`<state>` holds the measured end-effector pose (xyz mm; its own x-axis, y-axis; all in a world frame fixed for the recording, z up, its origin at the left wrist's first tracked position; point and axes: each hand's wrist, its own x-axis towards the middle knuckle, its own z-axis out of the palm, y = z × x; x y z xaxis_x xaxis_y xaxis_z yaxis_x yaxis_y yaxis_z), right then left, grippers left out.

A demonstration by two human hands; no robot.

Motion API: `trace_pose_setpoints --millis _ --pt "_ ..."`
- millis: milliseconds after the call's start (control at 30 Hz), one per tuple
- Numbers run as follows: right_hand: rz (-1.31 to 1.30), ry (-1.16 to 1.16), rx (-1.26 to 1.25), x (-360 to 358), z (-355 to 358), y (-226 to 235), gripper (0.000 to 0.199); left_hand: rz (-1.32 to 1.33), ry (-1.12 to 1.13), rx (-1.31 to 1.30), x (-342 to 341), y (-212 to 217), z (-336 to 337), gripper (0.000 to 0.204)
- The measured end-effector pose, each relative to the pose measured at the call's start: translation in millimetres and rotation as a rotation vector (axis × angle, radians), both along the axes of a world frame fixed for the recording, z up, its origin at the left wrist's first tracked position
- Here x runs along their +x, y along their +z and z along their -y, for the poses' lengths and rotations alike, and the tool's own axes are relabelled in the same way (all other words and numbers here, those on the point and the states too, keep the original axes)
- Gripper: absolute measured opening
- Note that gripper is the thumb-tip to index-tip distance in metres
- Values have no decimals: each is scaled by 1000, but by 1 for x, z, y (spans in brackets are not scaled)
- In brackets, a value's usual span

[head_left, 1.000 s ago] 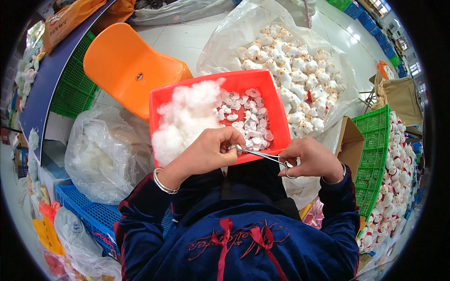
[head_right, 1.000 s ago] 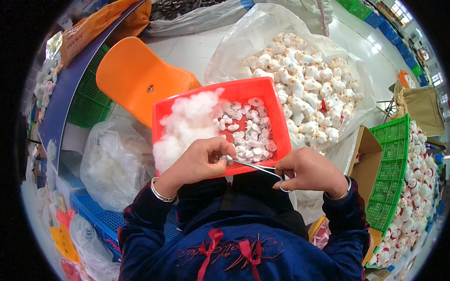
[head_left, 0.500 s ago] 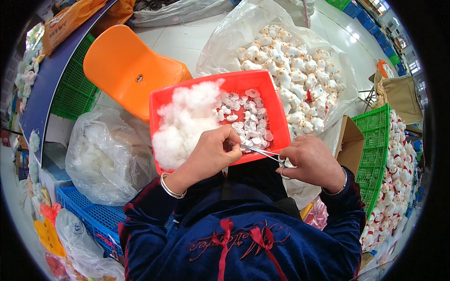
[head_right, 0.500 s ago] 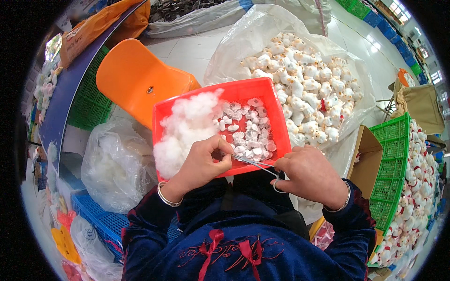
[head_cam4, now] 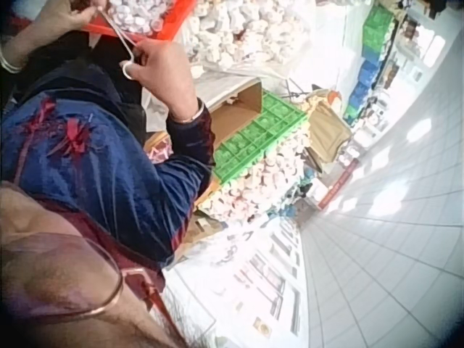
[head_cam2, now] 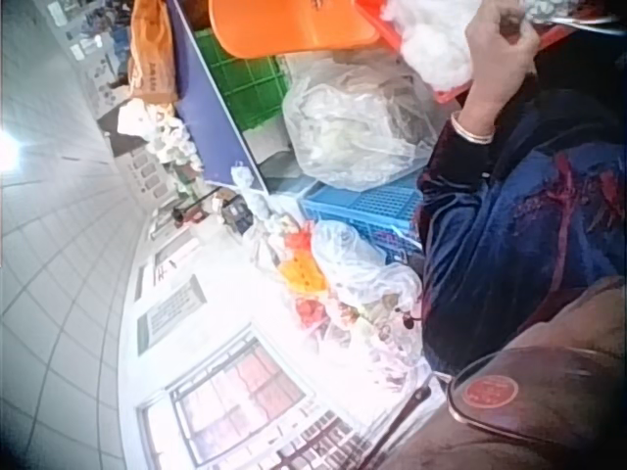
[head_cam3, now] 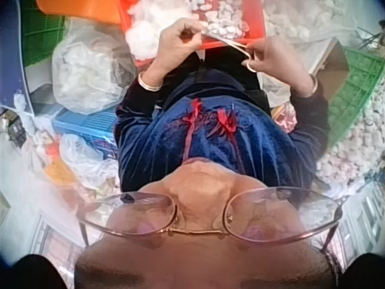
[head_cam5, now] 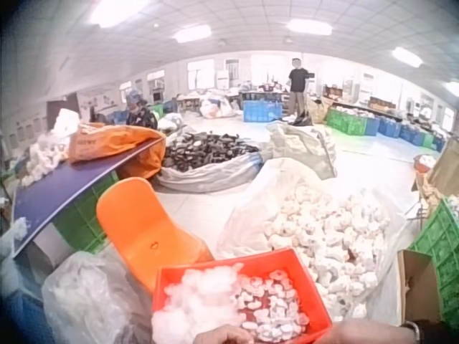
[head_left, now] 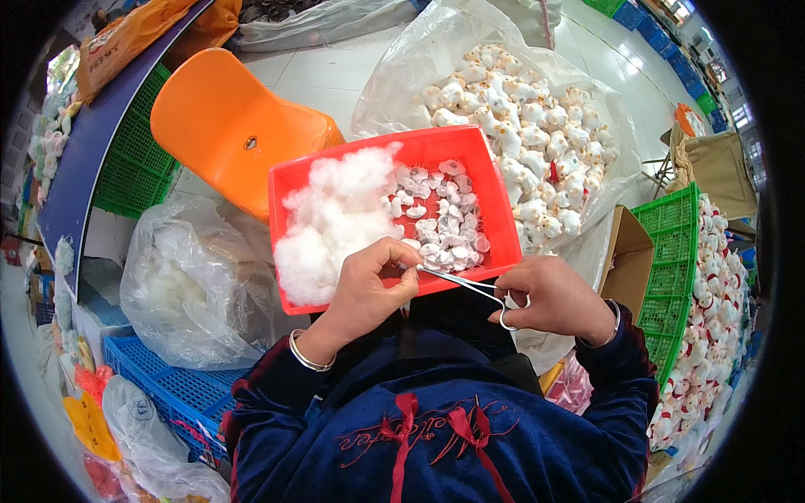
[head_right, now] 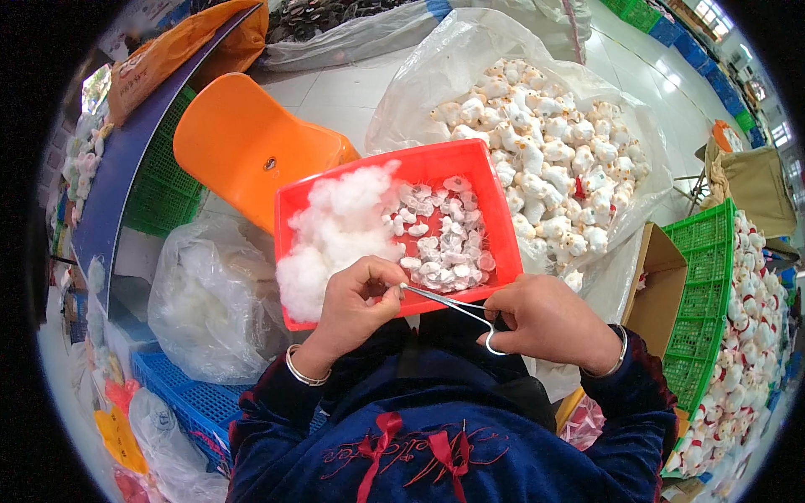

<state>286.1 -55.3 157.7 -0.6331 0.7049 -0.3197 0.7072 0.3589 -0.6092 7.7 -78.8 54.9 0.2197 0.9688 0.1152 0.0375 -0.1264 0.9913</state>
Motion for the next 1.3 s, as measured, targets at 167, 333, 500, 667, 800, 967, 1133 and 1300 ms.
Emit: trace_pose_setpoints --millis 167,333,500,667,800,967,1133,1300 --pt "144 111 308 1 7 9 26 148 -131 -392 -9 6 -5 20" --pt "181 151 429 6 4 14 26 297 -101 -363 -1 17 -8 19" --pt "187 157 362 4 -1 17 25 99 -228 -447 -4 20 -14 11" --pt "85 125 219 7 -5 21 24 121 -218 -414 -16 22 -14 8" --pt "-32 67 31 15 -9 13 26 93 -154 -323 -21 16 -8 10" --pt "-62 -35 -129 22 -14 10 29 110 -184 -291 -20 18 -17 21" --pt "-43 12 -60 18 -16 9 31 87 -214 -309 -3 22 -25 19" --pt "82 -5 91 33 -15 14 24 214 -27 -364 -26 11 -34 4"
